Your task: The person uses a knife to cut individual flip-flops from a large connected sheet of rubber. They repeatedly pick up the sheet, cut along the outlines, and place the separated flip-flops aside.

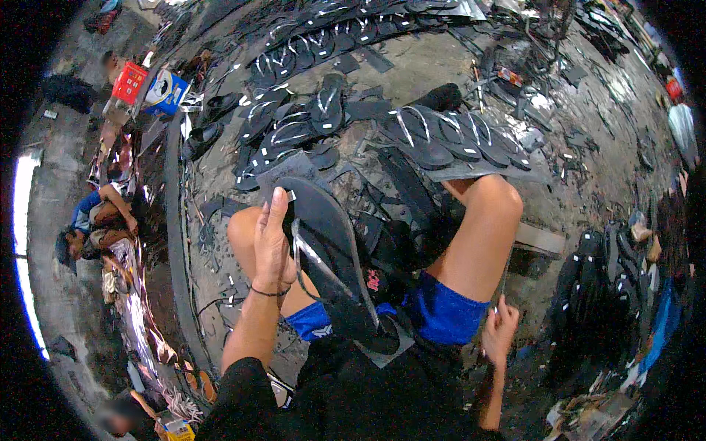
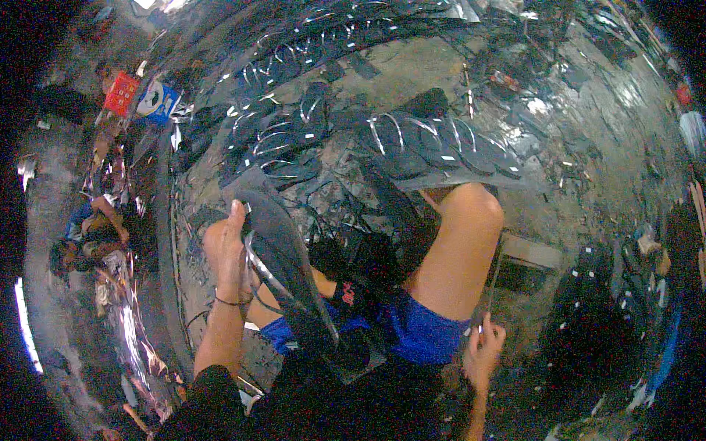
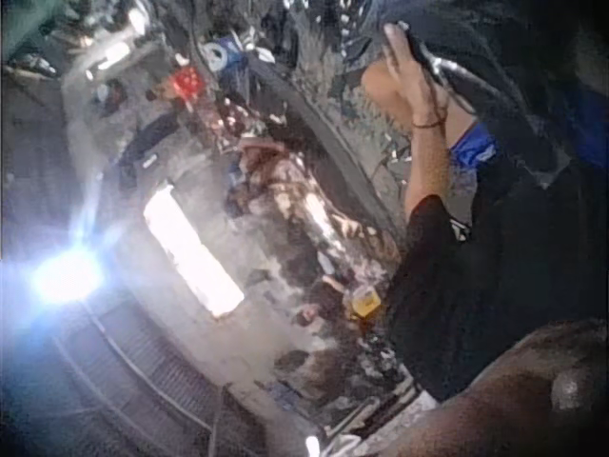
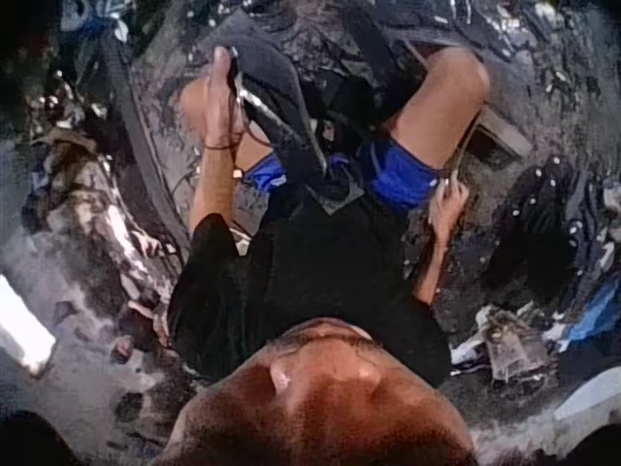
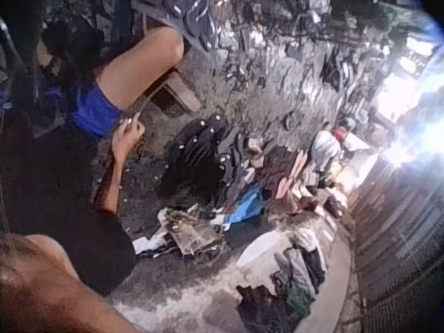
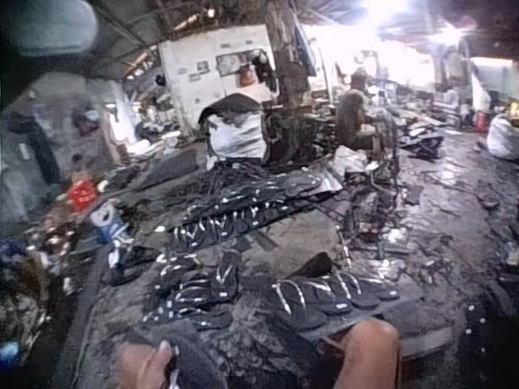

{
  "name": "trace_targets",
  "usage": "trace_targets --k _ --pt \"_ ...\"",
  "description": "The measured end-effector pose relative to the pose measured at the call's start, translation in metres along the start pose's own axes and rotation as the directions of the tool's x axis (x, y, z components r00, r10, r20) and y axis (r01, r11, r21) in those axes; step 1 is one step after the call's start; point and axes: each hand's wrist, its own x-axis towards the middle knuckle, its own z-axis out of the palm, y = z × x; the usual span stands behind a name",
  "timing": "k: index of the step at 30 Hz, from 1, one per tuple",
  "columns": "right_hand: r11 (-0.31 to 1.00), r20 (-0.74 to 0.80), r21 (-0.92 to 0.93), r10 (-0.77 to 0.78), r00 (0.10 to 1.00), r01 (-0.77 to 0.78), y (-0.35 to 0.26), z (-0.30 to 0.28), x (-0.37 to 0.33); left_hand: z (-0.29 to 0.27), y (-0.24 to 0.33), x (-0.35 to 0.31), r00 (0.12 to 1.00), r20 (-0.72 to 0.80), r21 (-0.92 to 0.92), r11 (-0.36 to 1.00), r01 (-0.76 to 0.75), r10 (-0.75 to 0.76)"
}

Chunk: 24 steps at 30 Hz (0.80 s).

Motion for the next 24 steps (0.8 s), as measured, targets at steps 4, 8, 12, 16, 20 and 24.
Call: trace_targets --k 4,8,12,16,20,24 --pt "0.475 0.114 0.831 0.364 0.924 -0.290 -0.162 -0.113 0.017 -0.048 0.003 0.022 0.990 0.132 0.012 0.998 -0.061 0.059" --pt "0.810 0.152 0.494 -0.440 0.885 0.318 -0.227 -0.067 0.023 -0.047 0.022 0.009 0.965 0.244 0.068 0.991 -0.114 0.095" --pt "0.702 0.315 0.630 -0.622 0.717 0.333 -0.267 -0.028 0.002 -0.075 0.016 -0.016 0.997 0.080 0.169 0.986 -0.002 -0.011" --pt "0.700 0.391 0.649 -0.643 0.658 0.298 -0.253 -0.022 -0.015 -0.092 0.008 -0.031 0.989 -0.004 0.112 0.982 0.150 -0.150" --pt "0.743 0.335 0.523 -0.629 0.702 0.417 -0.270 -0.023 0.000 -0.097 -0.013 -0.034 0.978 0.157 0.045 0.990 0.131 -0.137" --pt "0.761 0.373 0.499 -0.621 0.689 0.415 -0.300 -0.035 0.029 -0.090 -0.010 -0.032 0.942 0.329 0.050 0.997 0.059 -0.072"
